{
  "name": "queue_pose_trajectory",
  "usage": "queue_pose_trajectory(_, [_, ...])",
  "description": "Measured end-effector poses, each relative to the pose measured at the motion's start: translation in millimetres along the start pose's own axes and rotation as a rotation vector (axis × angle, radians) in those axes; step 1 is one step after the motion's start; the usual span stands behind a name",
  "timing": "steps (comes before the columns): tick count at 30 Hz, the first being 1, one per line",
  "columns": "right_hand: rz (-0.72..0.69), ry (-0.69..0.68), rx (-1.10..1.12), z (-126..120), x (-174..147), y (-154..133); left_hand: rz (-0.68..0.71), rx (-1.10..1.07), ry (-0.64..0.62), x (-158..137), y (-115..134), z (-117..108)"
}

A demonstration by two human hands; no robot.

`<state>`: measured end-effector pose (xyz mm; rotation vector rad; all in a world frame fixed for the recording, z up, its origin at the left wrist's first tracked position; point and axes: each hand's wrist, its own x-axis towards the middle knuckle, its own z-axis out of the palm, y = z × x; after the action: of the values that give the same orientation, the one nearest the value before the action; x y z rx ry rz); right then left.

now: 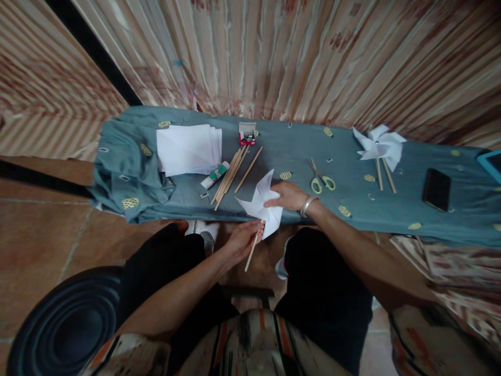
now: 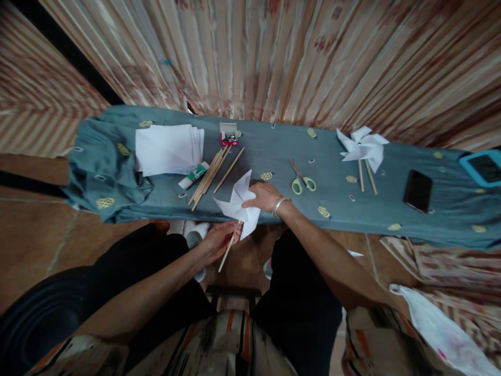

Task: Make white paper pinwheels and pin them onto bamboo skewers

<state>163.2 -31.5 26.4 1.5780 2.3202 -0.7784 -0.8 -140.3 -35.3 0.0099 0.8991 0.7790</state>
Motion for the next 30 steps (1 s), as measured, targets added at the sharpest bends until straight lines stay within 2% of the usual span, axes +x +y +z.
queue_pose_trajectory(12, [-0.061,-0.106,0.005,-5.3,8.4,6.2,-0.022,0.046,-0.096,-5.4,-1.0,-0.8])
queue_pose_trajectory(18, [-0.12,-0.129,-0.067,-8.3,11.9,7.0,-0.02,0.061,-0.093,-4.2,-1.8,-1.4])
queue_pose_trajectory(30, [-0.128,-0.138,-0.263,-14.7,14.5,4.7,-0.004,0.097,-0.134,-2.5,-5.3,-1.8])
